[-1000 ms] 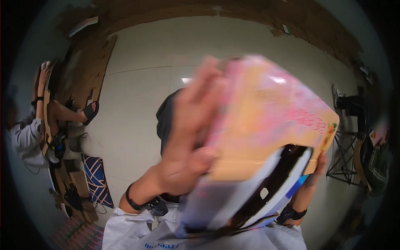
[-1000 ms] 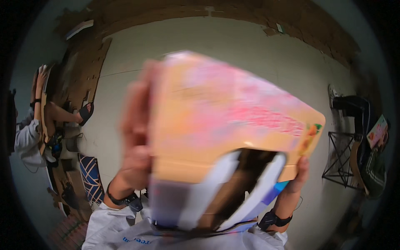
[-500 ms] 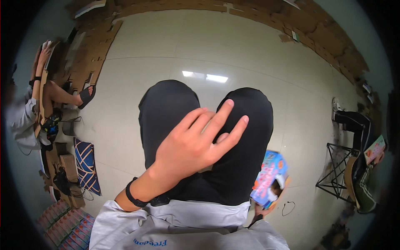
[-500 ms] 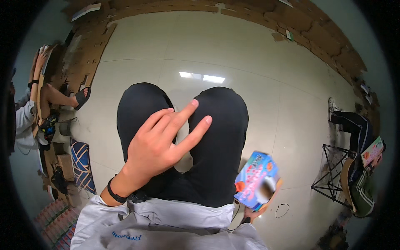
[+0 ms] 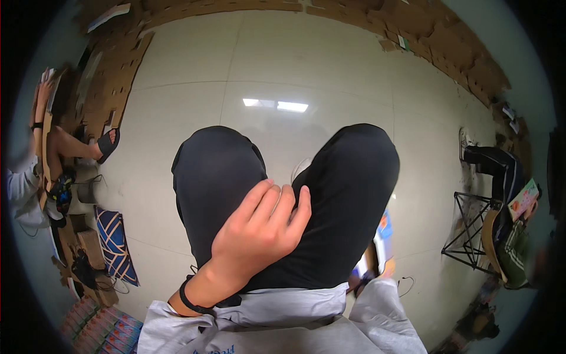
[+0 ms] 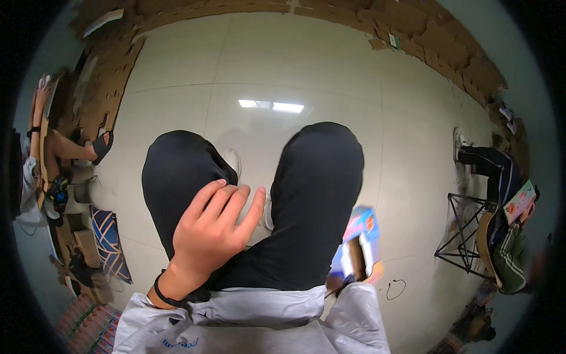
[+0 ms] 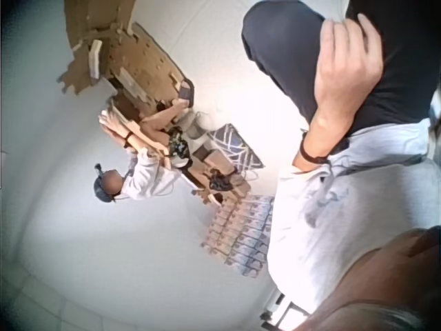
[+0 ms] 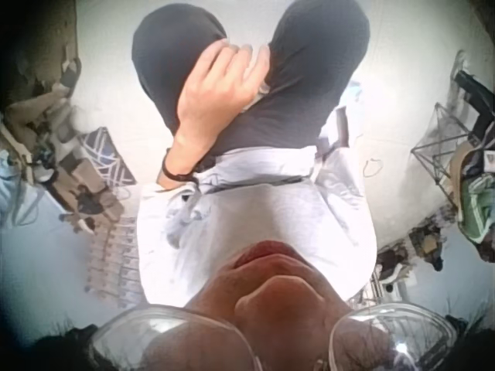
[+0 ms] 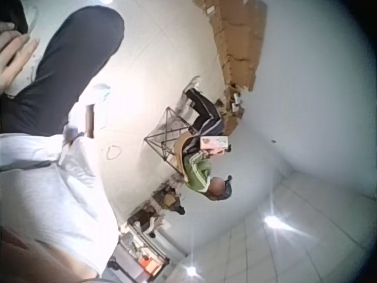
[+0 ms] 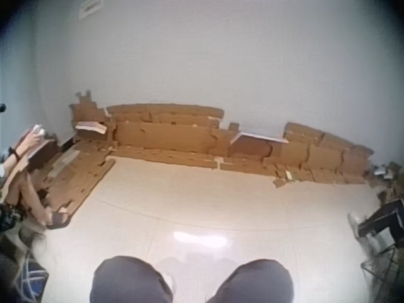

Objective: Assemble cardboard product display boxes by folding and interlocking the tabs.

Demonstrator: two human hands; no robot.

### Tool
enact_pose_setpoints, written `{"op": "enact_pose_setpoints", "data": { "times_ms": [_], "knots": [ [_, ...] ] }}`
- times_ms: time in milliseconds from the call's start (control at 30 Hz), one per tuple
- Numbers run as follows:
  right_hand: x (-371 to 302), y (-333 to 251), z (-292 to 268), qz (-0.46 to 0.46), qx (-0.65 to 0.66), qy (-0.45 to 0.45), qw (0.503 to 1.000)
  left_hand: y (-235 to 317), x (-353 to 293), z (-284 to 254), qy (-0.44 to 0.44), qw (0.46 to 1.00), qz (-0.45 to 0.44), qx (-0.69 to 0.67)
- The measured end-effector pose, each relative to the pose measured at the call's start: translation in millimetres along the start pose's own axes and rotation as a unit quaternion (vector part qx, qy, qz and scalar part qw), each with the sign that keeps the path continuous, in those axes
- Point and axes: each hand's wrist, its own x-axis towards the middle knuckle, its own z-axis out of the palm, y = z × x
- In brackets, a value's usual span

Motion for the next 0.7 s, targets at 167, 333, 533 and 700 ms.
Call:
{"op": "enact_pose_setpoints", "data": {
  "times_ms": [167, 333, 533, 700],
  "knots": [
    [79, -11, 89, -0.029, 0.031, -0.105, 0.994, 11, -15, 11, -0.032, 0.998, 0.011, -0.053],
    [90, -27, 259, -0.07, -0.007, -0.241, 0.968, 18, -26, 28, -0.156, 0.976, 0.01, -0.153],
    [-18, -33, 346, -0.087, -0.264, -0.399, 0.874, 25, -40, 36, -0.277, 0.934, 0.001, -0.225],
    [-115, -42, 329, -0.14, -0.482, -0.448, 0.74, 29, -46, 40, -0.287, 0.934, 0.002, -0.214]
  ]
}}
